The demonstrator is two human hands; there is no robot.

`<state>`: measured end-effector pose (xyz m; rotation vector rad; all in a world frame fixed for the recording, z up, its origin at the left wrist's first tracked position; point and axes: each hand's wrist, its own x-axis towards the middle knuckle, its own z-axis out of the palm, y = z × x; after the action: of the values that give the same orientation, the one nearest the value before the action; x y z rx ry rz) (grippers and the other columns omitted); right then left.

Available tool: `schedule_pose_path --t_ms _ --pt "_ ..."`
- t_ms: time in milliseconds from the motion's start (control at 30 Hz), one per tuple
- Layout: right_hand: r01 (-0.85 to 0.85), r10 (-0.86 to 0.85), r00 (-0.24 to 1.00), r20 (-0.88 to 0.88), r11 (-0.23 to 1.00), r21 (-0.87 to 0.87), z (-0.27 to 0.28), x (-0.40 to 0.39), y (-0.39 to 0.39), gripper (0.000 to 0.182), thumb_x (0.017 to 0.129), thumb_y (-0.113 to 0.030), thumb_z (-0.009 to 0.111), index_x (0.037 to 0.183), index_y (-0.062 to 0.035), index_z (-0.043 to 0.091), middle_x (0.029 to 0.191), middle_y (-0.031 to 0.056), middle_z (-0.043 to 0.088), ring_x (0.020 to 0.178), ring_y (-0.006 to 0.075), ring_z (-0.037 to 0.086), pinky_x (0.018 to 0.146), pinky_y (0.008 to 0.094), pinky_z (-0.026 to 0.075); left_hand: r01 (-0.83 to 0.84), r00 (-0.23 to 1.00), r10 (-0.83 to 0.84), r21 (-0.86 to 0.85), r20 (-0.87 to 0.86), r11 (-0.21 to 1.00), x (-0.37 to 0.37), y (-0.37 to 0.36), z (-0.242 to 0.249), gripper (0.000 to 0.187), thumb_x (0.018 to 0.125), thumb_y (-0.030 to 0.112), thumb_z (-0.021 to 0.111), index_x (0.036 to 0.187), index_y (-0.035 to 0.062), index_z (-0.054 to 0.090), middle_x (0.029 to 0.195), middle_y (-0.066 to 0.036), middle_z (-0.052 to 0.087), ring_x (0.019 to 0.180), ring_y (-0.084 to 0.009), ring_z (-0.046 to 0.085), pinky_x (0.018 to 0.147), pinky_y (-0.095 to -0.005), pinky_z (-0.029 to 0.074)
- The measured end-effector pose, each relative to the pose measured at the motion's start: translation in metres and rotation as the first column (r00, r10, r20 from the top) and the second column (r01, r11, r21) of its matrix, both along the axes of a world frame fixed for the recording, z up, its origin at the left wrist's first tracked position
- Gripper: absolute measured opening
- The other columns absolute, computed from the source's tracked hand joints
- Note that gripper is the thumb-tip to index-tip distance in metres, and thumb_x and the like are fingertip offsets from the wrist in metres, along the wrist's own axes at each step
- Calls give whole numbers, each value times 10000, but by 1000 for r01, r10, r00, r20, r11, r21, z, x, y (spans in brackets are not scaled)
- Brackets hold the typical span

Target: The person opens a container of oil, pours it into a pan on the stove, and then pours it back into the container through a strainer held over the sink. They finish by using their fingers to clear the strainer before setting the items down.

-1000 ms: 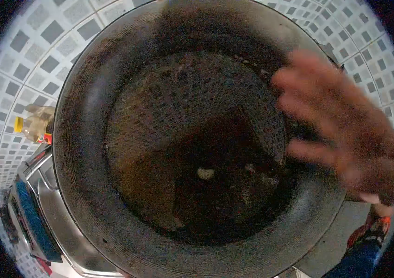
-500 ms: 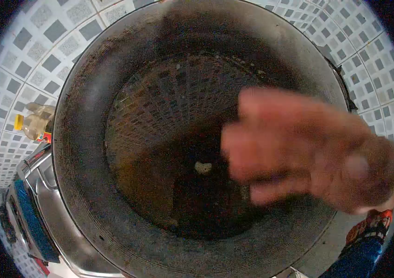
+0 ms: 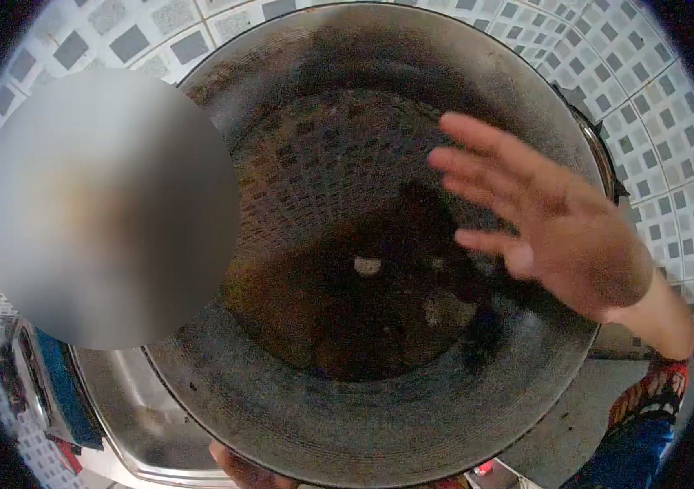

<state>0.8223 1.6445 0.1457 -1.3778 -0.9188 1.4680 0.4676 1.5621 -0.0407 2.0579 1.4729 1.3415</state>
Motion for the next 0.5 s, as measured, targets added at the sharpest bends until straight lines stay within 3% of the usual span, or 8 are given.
schedule_pose_path --t_ms 67,100,167,200,233,267,433,500 --pt "-171 167 982 -91 985 -35 3 7 1 926 656 -68 668 1463 -46 215 1421 160 391 1299 249 389 1023 435 356 -5 1000 5 5 -2 1000 -3 -3 7 649 804 370 673 1290 21 423 1228 -153 489 1074 -258 507 941 -425 387" --pt "-424 439 886 -149 897 125 -3 16 5 917 667 -96 673 1462 -48 219 1411 162 403 1282 255 410 1026 434 355 -7 1000 7 8 -2 1000 -5 -5 11 653 802 376 677 1290 22 424 1228 -151 491 1073 -256 508 940 -423 387" --pt "-752 864 490 -115 486 446 -10 27 11 902 687 -153 685 1459 -51 227 1391 165 426 1247 266 452 1031 431 352 -6 992 18 101 -125 995 -2 -1 34 570 837 304 658 1278 15 440 1229 -148 485 1075 -250 500 919 -410 394" --pt "-753 866 487 -112 481 448 1 17 9 902 687 -153 685 1459 -51 227 1391 165 426 1247 266 452 1031 431 352 -9 992 22 105 -125 994 2 3 41 570 837 304 658 1278 15 440 1229 -148 485 1075 -250 500 919 -410 394" --pt "-498 538 835 -114 828 258 16 0 4 896 691 -158 683 1456 -50 230 1389 166 426 1243 270 454 1023 429 366 -30 999 34 109 -41 994 5 5 47 534 864 275 625 1284 9 429 1232 -152 476 1085 -265 496 928 -428 394" --pt "-93 95 995 -21 992 84 27 -10 1 889 694 -163 681 1454 -48 233 1388 166 426 1239 274 455 1014 428 380 -51 998 46 115 46 992 8 7 53 499 892 247 592 1290 3 417 1235 -157 467 1094 -280 493 937 -446 395" --pt "-95 59 978 202 981 170 17 -4 -1 759 747 -115 659 1420 -33 318 1333 159 487 1203 252 493 971 383 430 44 996 -53 113 75 993 13 8 86 438 923 168 519 1301 -11 389 1251 -200 438 1116 -313 488 959 -459 417" --pt "-569 529 817 -228 804 -173 33 -10 -5 510 838 -92 623 1328 -56 485 1170 124 598 1093 204 560 960 307 423 82 996 -85 153 16 985 10 4 94 428 885 94 512 1281 -27 406 1218 -208 470 1072 -316 508 925 -451 435"
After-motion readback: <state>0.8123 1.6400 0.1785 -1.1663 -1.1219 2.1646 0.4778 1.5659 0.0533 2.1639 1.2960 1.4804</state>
